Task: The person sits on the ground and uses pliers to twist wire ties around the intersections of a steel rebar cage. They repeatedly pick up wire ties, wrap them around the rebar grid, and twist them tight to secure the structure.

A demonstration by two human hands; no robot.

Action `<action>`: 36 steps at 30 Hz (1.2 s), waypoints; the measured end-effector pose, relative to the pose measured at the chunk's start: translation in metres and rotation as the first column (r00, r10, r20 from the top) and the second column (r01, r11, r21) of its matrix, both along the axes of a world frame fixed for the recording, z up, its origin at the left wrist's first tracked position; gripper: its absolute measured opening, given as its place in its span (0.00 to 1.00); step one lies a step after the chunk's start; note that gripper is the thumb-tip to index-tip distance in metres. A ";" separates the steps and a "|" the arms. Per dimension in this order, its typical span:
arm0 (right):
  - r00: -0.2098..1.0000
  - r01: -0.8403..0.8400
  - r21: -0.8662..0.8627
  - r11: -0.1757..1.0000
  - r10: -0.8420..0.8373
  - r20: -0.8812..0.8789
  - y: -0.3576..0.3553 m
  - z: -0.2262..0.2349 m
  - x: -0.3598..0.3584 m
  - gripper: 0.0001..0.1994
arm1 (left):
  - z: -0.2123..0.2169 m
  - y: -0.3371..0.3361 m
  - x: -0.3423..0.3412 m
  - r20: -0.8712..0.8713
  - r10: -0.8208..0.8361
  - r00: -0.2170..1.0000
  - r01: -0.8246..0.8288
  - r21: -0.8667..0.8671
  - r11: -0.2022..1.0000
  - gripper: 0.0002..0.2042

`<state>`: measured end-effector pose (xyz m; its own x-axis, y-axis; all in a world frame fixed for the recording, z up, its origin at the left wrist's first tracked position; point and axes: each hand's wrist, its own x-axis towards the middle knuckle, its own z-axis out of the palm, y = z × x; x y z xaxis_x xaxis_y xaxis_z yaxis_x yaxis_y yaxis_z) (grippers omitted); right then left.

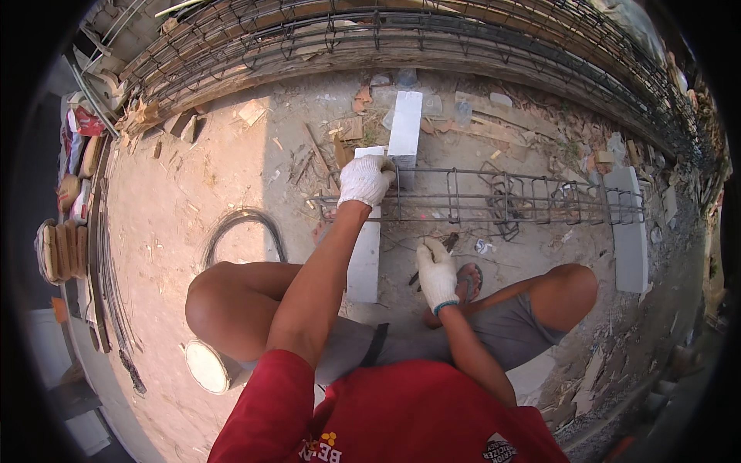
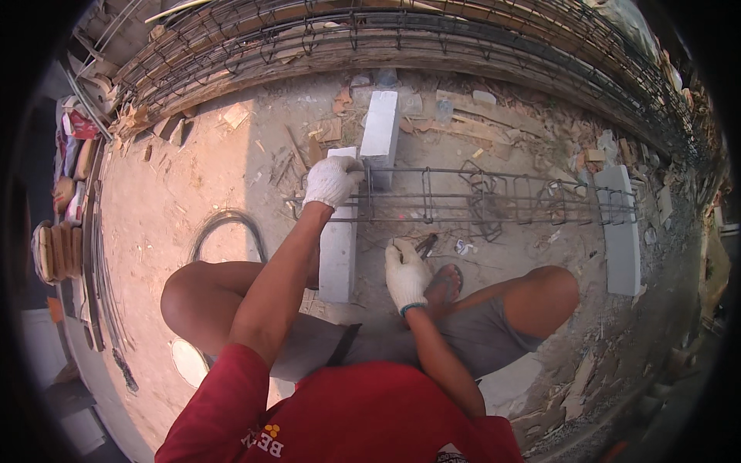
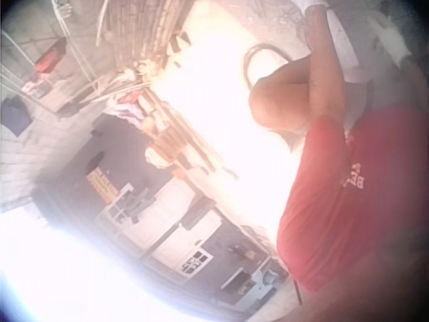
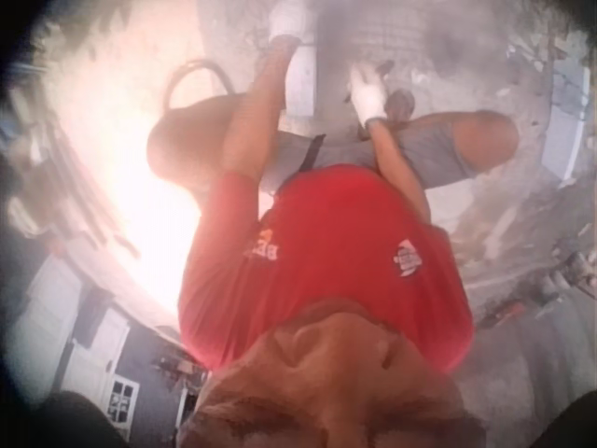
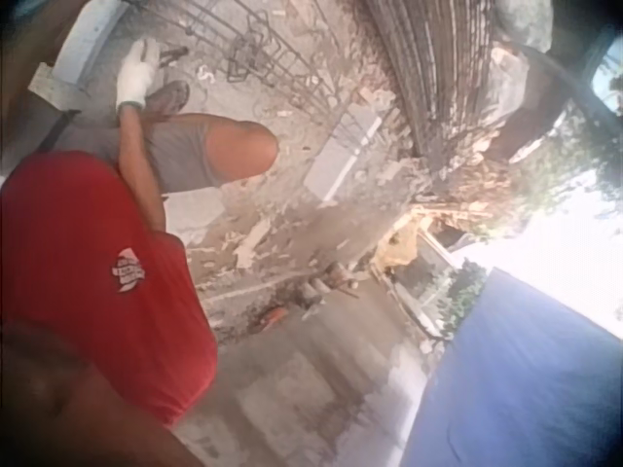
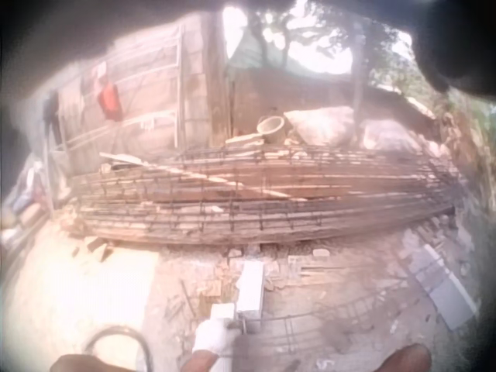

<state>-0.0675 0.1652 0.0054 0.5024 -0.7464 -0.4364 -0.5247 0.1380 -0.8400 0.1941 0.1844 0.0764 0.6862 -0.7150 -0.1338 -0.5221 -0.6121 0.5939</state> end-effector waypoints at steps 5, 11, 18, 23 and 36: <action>1.000 -0.030 -0.166 0.986 0.030 -0.003 -0.011 0.008 0.035 0.19 | -0.033 -0.030 0.040 0.107 -0.345 0.933 0.321 0.193 0.927 0.18; 0.998 -0.059 -0.226 0.972 0.060 -0.004 -0.010 0.022 0.028 0.17 | -0.074 -0.027 0.043 -0.187 -0.254 0.949 0.242 -0.087 0.966 0.19; 0.996 -0.087 -0.201 0.976 0.080 -0.040 -0.020 0.025 0.024 0.18 | -0.069 -0.025 0.054 -0.458 -0.212 0.863 0.170 -0.132 0.977 0.17; 0.995 -0.084 -0.194 0.977 0.093 0.034 -0.026 0.019 0.042 0.19 | -0.061 -0.030 0.056 -0.575 -0.142 0.806 0.097 -0.109 0.989 0.14; 1.000 -0.017 -0.220 0.975 0.011 -0.029 -0.012 0.006 0.083 0.18 | -0.060 -0.048 0.065 -0.617 -0.101 0.780 0.102 -0.033 0.994 0.13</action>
